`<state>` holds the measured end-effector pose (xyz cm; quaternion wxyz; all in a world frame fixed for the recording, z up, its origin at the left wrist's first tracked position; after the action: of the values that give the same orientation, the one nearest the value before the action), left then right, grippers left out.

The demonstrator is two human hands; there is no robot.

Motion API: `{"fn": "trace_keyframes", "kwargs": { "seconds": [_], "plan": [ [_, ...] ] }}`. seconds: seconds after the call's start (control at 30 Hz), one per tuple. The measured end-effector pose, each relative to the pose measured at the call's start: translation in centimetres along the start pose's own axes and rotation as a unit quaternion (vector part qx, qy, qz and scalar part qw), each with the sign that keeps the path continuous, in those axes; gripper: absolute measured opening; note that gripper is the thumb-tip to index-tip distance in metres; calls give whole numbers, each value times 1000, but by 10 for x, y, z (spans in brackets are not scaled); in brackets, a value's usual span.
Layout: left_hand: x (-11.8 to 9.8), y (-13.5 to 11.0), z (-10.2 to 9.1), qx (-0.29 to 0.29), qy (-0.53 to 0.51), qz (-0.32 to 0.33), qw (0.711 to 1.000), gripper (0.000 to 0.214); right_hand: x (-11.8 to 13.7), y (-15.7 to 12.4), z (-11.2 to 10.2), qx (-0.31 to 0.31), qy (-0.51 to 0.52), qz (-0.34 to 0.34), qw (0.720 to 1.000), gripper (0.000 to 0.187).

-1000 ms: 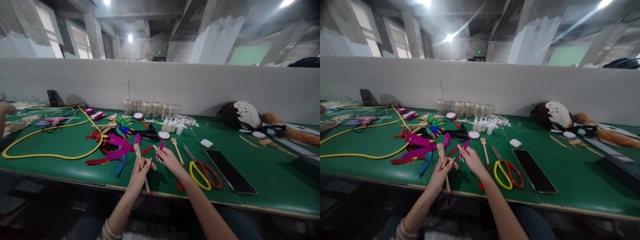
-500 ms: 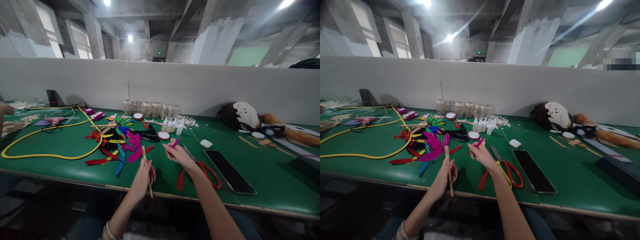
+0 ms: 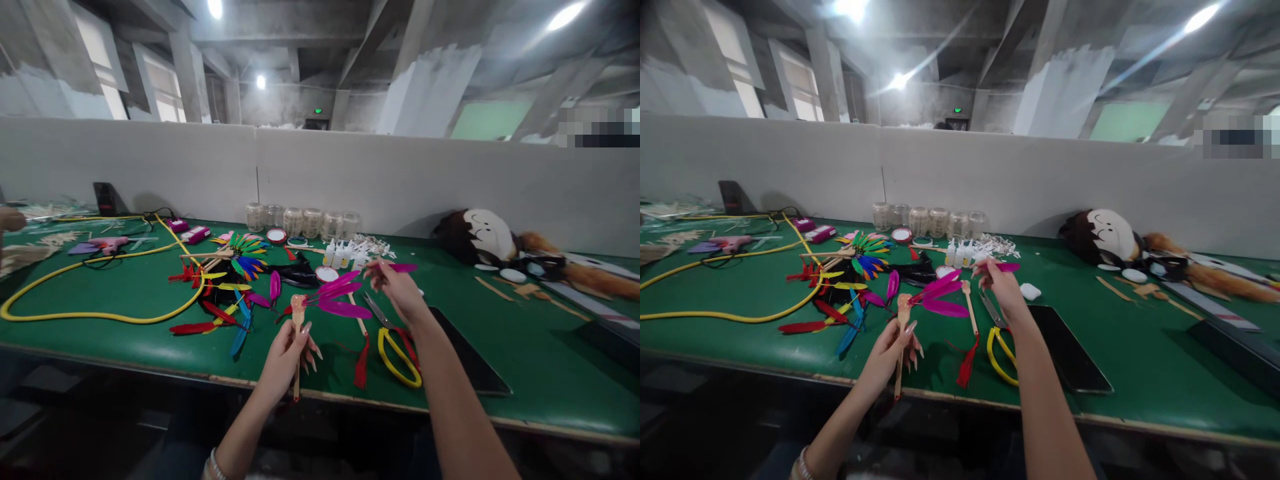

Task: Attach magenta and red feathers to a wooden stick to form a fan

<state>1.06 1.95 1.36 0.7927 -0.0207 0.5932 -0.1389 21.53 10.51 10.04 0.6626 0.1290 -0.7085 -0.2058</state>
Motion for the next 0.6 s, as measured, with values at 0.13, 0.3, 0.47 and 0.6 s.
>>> {"fn": "trace_keyframes", "kwargs": {
  "seconds": [0.13, 0.3, 0.47, 0.6],
  "plan": [
    [-3, -1, -2, 1, -26, -8, 1000, 32, 25, 13, 0, -9, -33, -42, 999, 40],
    [-4, -2, -6, -13, -31, 4, 999, 30, 54, 12, 2, -25, -76, -150, 985, 27],
    [-3, -2, -7, -23, -8, 31, 999, 29, 79, -10, 10, -86, -52, -189, 977, 17],
    [0, -2, -8, -25, 8, 37, 999, 29, 96, -27, 35, 26, -96, -155, 983, 13]
  ]
}}
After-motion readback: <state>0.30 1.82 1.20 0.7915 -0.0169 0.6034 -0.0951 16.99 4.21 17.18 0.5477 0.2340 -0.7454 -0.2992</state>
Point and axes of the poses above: each hand's wrist, its own y-axis towards the middle knuckle, its own z-axis out of the palm, x = y × z, the point moved 2 cm from there along y, towards the middle knuckle, and after that the axes turned 14 degrees about -z, right-handed, at the moved point
